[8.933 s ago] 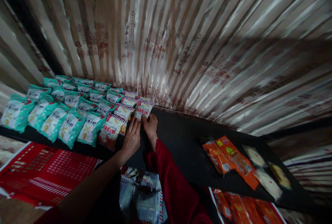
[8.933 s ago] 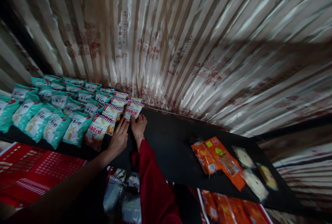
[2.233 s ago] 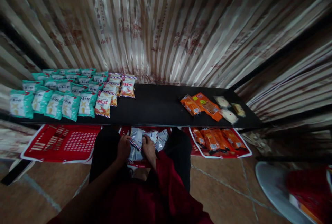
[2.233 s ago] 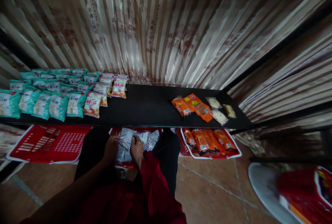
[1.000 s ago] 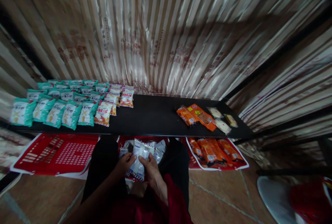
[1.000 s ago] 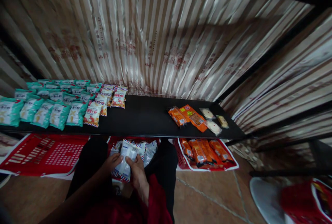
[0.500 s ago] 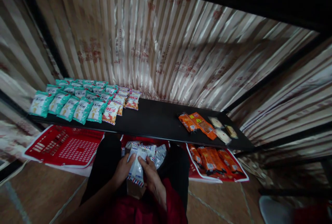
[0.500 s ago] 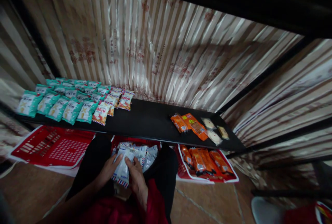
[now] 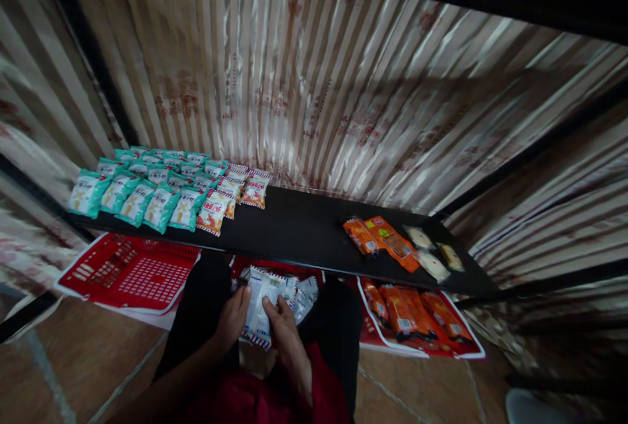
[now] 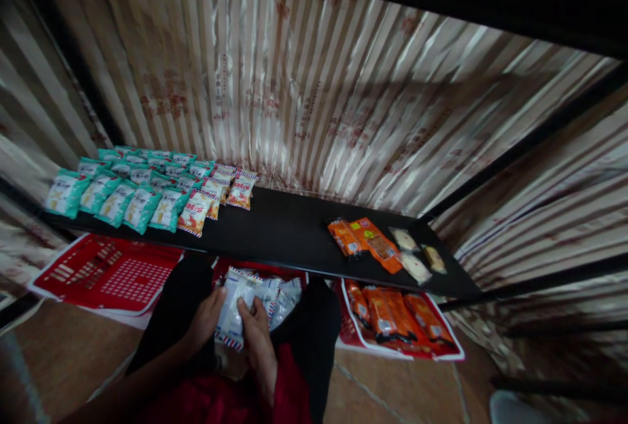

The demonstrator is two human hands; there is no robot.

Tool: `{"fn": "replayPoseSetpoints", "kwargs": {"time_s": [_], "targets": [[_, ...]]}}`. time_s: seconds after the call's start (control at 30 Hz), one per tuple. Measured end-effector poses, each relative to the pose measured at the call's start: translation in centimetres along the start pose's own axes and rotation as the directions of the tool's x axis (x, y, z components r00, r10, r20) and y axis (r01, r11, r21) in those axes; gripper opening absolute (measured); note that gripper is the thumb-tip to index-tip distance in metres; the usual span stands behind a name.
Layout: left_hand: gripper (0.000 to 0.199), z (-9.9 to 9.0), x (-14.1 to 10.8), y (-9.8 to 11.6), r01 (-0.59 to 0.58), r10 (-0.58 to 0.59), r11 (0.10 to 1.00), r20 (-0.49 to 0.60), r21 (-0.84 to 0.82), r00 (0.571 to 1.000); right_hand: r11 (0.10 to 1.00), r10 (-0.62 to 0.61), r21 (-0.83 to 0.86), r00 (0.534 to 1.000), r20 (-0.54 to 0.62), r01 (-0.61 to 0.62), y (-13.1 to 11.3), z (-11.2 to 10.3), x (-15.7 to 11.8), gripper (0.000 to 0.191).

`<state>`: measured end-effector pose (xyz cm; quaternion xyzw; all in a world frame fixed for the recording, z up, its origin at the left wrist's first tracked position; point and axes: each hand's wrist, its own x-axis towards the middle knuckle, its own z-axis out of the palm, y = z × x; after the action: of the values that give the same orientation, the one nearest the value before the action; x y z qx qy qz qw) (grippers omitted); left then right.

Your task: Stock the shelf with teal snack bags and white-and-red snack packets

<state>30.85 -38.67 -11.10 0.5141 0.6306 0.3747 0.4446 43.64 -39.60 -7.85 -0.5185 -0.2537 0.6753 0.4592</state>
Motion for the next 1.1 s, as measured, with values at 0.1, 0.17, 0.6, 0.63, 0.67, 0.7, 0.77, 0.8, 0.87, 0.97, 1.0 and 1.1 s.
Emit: {"fn": "replayPoseSetpoints", "kwargs": {"time_s": [0.1,0.17,0.6,0.63,0.67,0.7,0.77,0.8,0.87,0.97,1.0,1.1], "targets": [[0.044,-0.2,0.2,0.8,-0.007,0.008,1.0,-0.031,0.03,0.999,0.999,-0.052,0.013,0.999,-0.011,0.052,0.1,0.2,0.5,0.053],[0.039,-0.5,0.5,1.3,0.02,-0.013,0.995,-0.072,0.098,0.997,0.997,-0.072,0.015,0.997,-0.005,0.072,-0.1,0.5,0.8,0.052],[0.033,-1.3,3.1,3.3,0.04,-0.021,0.988,-0.129,0.146,0.991,0.994,-0.09,-0.062,0.995,0.038,0.092,-1.1,1.4,2.3,0.053],[0.034,-1.3,3.3,3.3,0.051,-0.035,0.99,-0.118,0.134,0.992,0.993,-0.093,-0.066,0.996,0.014,0.094,-1.1,1.4,2.5,0.053],[0.035,-1.3,3.6,3.2,0.064,-0.051,0.99,-0.108,0.125,0.993,0.993,-0.093,-0.067,0.996,-0.007,0.092,-1.1,1.5,2.7,0.052],[0.036,-1.3,3.8,3.2,0.077,-0.066,0.99,-0.098,0.117,0.993,0.994,-0.089,-0.063,0.996,-0.023,0.087,-1.1,1.7,2.8,0.052],[0.037,-1.5,4.3,3.1,0.101,-0.091,0.988,-0.082,0.113,0.992,0.997,-0.065,-0.038,0.997,-0.027,0.064,-1.1,2.0,3.1,0.051],[0.038,-1.6,4.6,3.0,0.109,-0.1,0.987,-0.077,0.12,0.992,0.999,-0.049,-0.022,0.999,-0.021,0.049,-1.2,2.1,3.1,0.05],[0.038,-1.7,4.9,2.9,0.12,-0.11,0.982,-0.076,0.145,0.991,1.0,-0.023,0.003,1.0,0.001,0.023,-1.3,2.3,3.2,0.05],[0.038,-1.8,5.3,2.7,0.126,-0.116,0.977,-0.073,0.171,0.991,1.0,-0.009,0.009,0.999,0.041,0.008,-1.3,2.1,3.4,0.047],[0.038,-1.8,5.4,2.5,0.129,-0.119,0.976,-0.07,0.173,0.99,1.0,-0.005,0.003,0.999,0.046,0.005,-1.3,1.9,3.6,0.047],[0.038,-1.6,5.5,2.2,0.136,-0.127,0.974,-0.057,0.184,0.99,0.999,0.013,-0.034,1.0,0.016,-0.012,-1.1,1.4,4.1,0.048]]}}
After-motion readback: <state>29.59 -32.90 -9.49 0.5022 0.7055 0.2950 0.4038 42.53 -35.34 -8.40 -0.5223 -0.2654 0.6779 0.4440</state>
